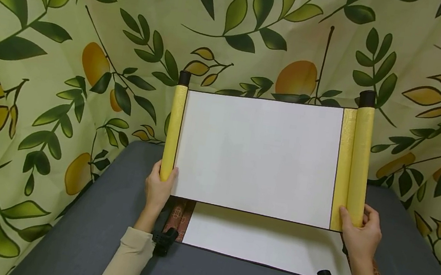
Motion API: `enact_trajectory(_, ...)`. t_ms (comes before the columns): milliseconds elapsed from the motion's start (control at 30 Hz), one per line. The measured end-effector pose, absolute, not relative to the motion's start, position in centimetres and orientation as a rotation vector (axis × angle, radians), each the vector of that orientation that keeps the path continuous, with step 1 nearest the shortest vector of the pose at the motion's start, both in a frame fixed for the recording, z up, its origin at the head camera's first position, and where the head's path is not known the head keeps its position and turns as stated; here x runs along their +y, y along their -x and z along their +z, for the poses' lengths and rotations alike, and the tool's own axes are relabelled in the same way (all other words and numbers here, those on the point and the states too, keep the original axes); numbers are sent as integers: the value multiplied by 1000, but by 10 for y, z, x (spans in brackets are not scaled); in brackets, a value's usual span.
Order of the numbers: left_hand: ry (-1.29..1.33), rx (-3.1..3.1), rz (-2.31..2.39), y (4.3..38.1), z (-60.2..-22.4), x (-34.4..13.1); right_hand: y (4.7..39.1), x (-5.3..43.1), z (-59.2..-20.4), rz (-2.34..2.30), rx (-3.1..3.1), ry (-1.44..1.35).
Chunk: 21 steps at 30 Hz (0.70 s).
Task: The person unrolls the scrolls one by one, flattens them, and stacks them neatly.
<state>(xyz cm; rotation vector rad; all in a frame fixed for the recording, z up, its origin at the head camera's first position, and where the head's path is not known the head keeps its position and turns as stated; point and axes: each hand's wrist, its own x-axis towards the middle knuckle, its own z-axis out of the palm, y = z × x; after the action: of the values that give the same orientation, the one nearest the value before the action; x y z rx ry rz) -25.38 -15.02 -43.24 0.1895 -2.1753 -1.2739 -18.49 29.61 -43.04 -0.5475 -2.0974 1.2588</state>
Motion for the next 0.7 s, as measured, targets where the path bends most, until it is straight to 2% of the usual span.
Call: enact_trajectory(700, -185, -2102, -1424, 254, -430, -152, 182, 302, -428, 1271, -2088, 561)
